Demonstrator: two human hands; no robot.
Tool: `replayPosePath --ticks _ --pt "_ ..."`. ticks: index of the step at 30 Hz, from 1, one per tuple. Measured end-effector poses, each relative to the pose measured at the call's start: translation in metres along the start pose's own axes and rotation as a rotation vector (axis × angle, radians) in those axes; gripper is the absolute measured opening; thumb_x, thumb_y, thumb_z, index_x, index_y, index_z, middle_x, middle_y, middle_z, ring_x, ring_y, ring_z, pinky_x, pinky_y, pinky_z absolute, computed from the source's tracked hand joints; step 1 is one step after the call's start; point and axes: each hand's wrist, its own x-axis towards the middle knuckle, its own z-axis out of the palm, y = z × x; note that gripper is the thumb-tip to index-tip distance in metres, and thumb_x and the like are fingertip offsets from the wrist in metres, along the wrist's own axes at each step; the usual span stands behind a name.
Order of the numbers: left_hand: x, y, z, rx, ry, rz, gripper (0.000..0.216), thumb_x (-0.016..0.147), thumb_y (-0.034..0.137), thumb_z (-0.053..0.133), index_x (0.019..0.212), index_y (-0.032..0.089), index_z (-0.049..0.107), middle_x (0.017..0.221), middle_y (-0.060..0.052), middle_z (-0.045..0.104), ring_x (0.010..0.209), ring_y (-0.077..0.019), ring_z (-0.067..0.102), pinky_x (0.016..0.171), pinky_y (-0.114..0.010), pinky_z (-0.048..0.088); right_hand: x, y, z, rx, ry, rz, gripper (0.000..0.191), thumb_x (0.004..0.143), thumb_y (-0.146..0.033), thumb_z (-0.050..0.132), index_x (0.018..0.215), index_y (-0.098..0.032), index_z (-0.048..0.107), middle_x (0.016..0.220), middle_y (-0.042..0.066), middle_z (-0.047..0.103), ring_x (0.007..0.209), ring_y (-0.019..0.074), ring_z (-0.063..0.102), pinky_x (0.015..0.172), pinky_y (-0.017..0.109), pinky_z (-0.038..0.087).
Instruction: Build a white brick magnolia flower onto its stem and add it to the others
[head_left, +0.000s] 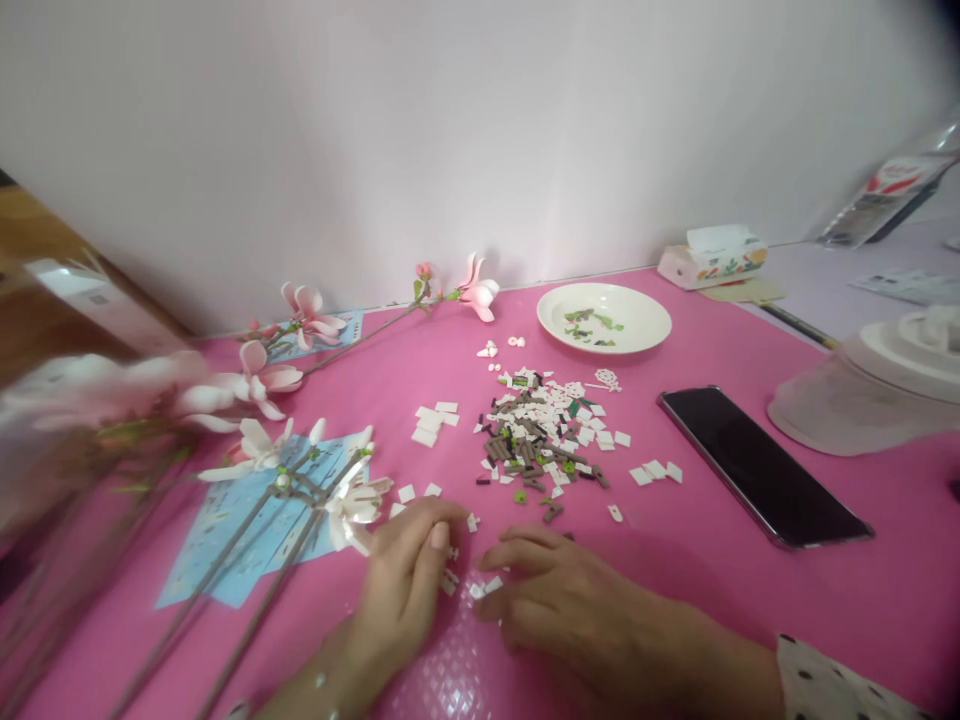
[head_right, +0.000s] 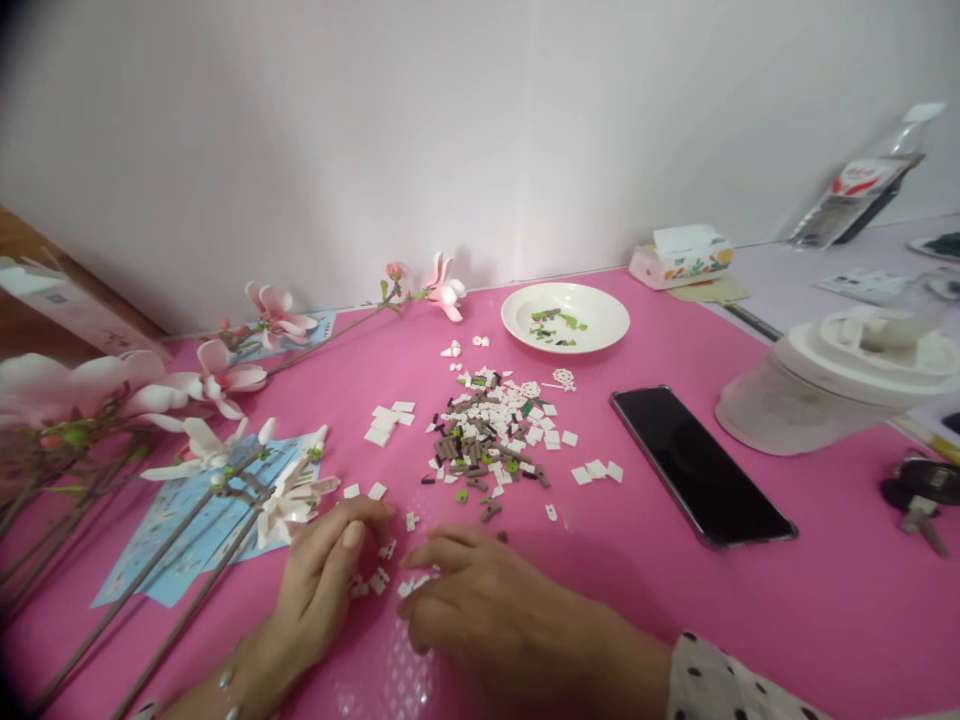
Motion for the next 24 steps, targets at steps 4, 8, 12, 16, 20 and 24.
replayPosePath --ticks 4,8,12,16,20,24 --pt "0.002 0.002 -0.001 0.017 -0.003 0.004 0.031 0.106 0.028 0.038 0.096 0.022 0.067 0.079 -0.003 0.071 0.072 -0.0209 0.064 0.067 -0.032 0.047 0.0 0.002 -0.001 -0.099 0.198 0.14 0.033 0.097 0.0 0.039 0.09 -0.017 0.066 0.091 0.009 0.071 0.102 0.0205 0.063 0.098 0.04 0.053" --pt "0.004 0.003 0.001 0.042 -0.016 -0.001 0.028 0.105 0.026 0.04 0.098 0.023 0.067 0.082 -0.004 0.072 0.076 -0.023 0.067 0.068 -0.033 0.049 -0.001 0.001 -0.005 -0.026 0.174 0.083 0.034 0.1 -0.004 0.04 0.088 -0.018 0.068 0.083 0.006 0.071 0.1 0.0203 0.064 0.097 0.038 0.054" --pt "0.005 0.002 0.003 0.068 -0.019 -0.028 0.022 0.103 0.025 0.043 0.104 0.023 0.065 0.091 -0.006 0.074 0.084 -0.0247 0.07 0.075 -0.037 0.052 0.0 -0.004 -0.005 0.014 -0.008 -0.019 0.026 0.098 -0.011 0.052 0.082 -0.025 0.068 0.082 0.003 0.075 0.106 0.0199 0.066 0.105 0.038 0.049" --pt "0.006 0.002 0.005 0.066 -0.044 -0.038 0.022 0.104 0.026 0.043 0.105 0.023 0.065 0.089 -0.005 0.074 0.082 -0.0246 0.07 0.072 -0.037 0.052 0.002 -0.001 -0.002 -0.069 0.028 -0.001 0.031 0.095 -0.005 0.051 0.074 -0.023 0.064 0.074 0.002 0.072 0.099 0.0197 0.065 0.102 0.037 0.05" --pt "0.005 0.002 0.005 0.035 -0.077 -0.041 0.021 0.104 0.027 0.043 0.107 0.024 0.064 0.092 -0.005 0.075 0.084 -0.0243 0.071 0.074 -0.037 0.053 0.0 0.007 0.001 -0.16 0.233 0.086 0.036 0.097 0.0 0.041 0.075 -0.02 0.061 0.071 0.002 0.066 0.087 0.0197 0.063 0.098 0.042 0.052" --pt "0.004 0.001 0.005 -0.025 -0.11 0.0 0.02 0.104 0.025 0.043 0.106 0.026 0.063 0.092 -0.003 0.074 0.089 -0.023 0.07 0.079 -0.035 0.052 -0.001 0.008 0.0 -0.153 0.339 0.152 0.036 0.096 0.0 0.037 0.077 -0.018 0.062 0.081 0.006 0.067 0.089 0.0207 0.063 0.093 0.044 0.055"
